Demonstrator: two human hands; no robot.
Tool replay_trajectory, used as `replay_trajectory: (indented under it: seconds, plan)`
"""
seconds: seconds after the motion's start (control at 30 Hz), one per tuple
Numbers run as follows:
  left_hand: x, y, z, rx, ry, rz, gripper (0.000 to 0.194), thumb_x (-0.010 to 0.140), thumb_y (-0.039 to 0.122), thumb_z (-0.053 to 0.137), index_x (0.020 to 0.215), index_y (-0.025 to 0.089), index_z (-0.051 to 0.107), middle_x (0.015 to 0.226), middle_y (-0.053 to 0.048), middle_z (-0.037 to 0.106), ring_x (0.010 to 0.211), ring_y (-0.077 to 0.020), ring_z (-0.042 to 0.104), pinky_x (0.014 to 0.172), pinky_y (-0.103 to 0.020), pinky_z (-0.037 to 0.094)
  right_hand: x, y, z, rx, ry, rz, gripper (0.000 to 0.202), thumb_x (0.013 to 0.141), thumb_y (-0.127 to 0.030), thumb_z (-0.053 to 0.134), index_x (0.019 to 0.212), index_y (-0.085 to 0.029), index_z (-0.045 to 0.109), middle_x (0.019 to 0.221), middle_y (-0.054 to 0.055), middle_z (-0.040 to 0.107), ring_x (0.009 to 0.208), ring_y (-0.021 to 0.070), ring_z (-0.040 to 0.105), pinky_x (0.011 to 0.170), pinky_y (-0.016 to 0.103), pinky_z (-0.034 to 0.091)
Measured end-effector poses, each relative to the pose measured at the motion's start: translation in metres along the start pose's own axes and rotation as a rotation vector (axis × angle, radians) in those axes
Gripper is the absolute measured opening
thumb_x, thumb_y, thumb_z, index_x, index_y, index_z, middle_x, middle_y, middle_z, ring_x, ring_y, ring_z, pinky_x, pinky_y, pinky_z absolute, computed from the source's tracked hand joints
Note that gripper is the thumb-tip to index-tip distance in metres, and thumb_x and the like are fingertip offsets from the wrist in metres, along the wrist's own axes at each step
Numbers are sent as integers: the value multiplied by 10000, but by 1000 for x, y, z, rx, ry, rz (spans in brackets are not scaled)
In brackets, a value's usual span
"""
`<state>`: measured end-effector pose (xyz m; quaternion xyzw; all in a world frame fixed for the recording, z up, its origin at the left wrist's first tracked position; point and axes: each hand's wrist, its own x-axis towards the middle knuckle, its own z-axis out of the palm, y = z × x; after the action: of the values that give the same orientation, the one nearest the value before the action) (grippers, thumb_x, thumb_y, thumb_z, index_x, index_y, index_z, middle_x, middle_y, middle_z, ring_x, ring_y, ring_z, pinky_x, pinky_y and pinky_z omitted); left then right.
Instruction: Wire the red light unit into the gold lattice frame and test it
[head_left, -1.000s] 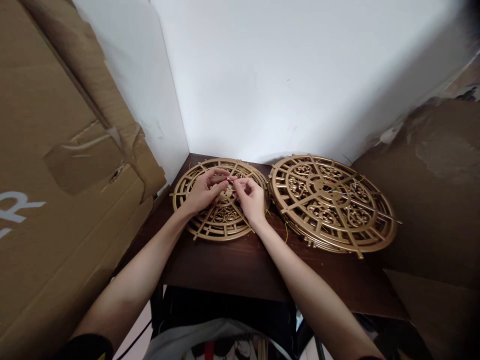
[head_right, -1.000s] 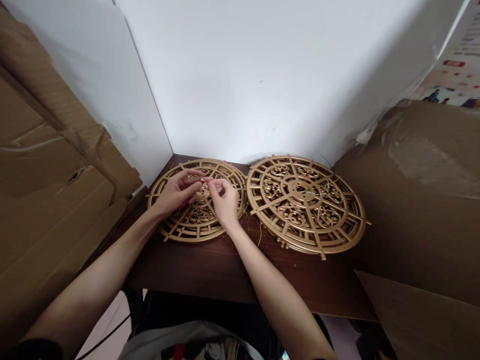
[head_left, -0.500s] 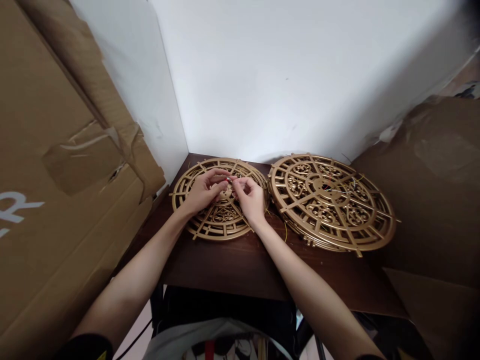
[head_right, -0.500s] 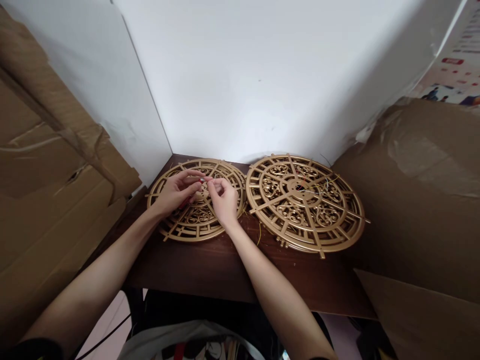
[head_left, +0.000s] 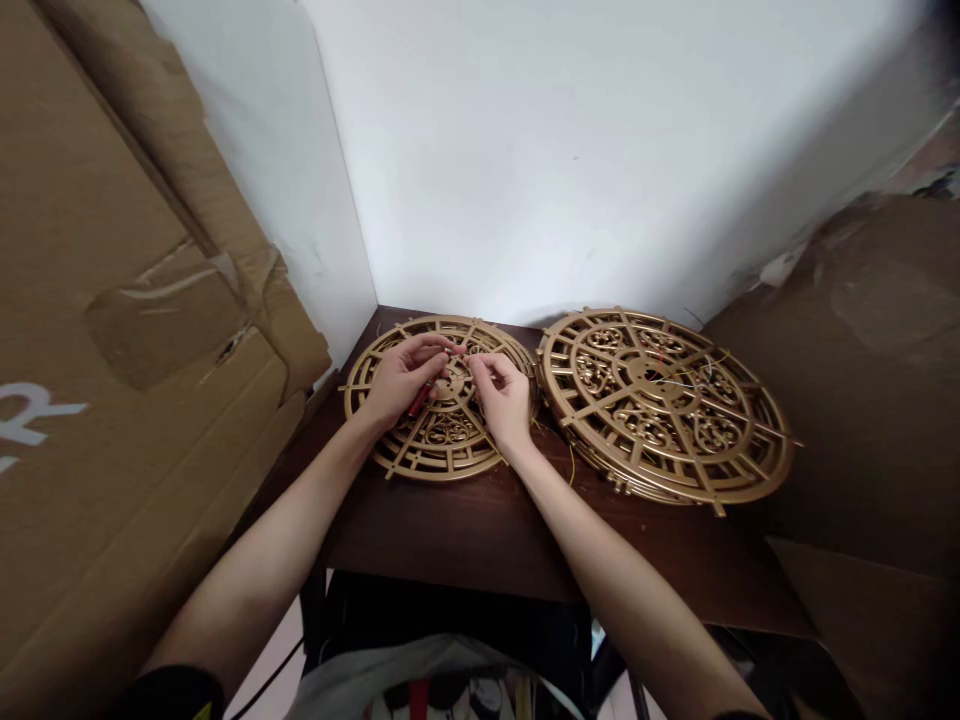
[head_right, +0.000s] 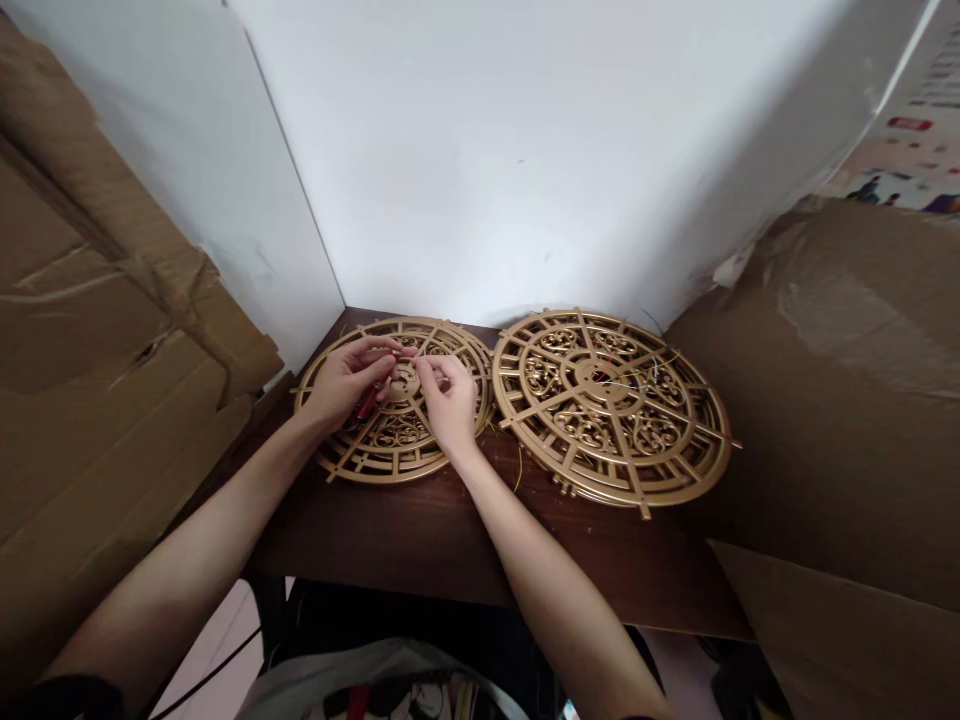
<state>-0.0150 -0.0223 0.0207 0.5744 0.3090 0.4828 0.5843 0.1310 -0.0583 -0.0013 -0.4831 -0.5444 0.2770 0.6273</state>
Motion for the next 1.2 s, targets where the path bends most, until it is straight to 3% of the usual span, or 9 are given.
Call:
replay_trajectory:
  seconds: [0.07,0.27,0.37,0.67,0.97,1.2]
  plan:
    - [2,-1,-1,-100,54,-26,266,732,278,741,938,142,641,1078,-122,707,624,-98,572,430,-174,438,-1,-3,0,-78,-78,-98,206,889,-339,568,834,-189,699,803,20,608,693,127,518,609,250,405]
    - [6,2,-2,-314,237,-163,149,754,137,679,890,115,623,1032,-132,723,587,-79,564,424,-153,410,-9,-8,3,-316,-496,-435,182,900,-277,576,799,-197,705,803,24,547,792,144,525,714,267,423]
    - [8,4,-2,-348,342,-198,41,823,89,581,855,103,603,989,-132,728,581,-76,573,419,-142,407,-11,-8,3,-445,-596,-511,200,911,-272,559,796,-191,701,800,28,537,784,148,509,706,269,406]
    - [7,4,3,-375,454,-209,112,900,49,476,871,92,575,893,-108,728,586,-78,610,504,-172,509,-11,-5,4,-568,-589,-546,276,945,-311,512,750,-181,659,786,29,535,747,140,487,678,262,384]
    - [6,7,10,-433,441,-254,94,905,62,491,854,101,560,860,-98,715,625,-95,643,598,-216,562,-14,-11,7,-633,-550,-597,295,951,-276,471,701,-185,600,796,47,581,774,153,517,683,271,391]
    - [4,1,11,-341,361,-170,70,850,122,600,904,120,556,875,-82,713,632,-100,639,612,-242,566,-14,-8,9,-609,-471,-614,246,889,-257,524,657,-192,575,738,27,592,754,159,513,723,304,370]
